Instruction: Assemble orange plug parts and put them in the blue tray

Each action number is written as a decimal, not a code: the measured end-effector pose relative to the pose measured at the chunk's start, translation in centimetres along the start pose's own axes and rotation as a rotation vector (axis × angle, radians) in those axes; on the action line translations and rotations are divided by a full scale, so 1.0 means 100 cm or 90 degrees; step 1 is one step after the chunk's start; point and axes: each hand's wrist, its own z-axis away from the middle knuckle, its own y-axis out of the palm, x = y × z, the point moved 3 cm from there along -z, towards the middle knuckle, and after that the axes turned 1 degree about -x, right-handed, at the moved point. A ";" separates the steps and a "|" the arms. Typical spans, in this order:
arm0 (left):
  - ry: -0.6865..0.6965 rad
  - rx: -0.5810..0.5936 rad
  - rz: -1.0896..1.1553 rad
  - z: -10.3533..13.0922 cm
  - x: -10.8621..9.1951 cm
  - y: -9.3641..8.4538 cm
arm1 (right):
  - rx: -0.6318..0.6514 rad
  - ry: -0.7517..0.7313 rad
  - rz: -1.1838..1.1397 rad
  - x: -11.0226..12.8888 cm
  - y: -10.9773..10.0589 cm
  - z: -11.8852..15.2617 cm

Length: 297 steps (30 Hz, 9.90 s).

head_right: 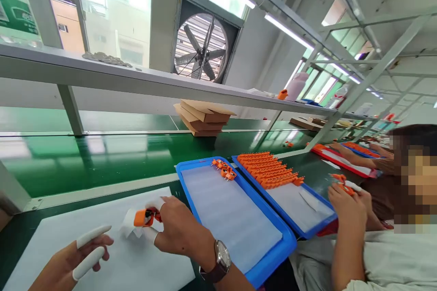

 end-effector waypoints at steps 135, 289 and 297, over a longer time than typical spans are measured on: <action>0.112 0.005 -0.232 0.003 -0.011 -0.013 | 0.084 -0.018 -0.438 0.004 0.132 -0.029; 0.055 0.102 -0.288 -0.004 -0.007 -0.008 | 0.109 -0.082 -0.413 0.001 0.134 -0.029; 0.100 0.093 -0.279 -0.006 -0.007 -0.006 | 0.126 -0.101 -0.389 0.001 0.136 -0.033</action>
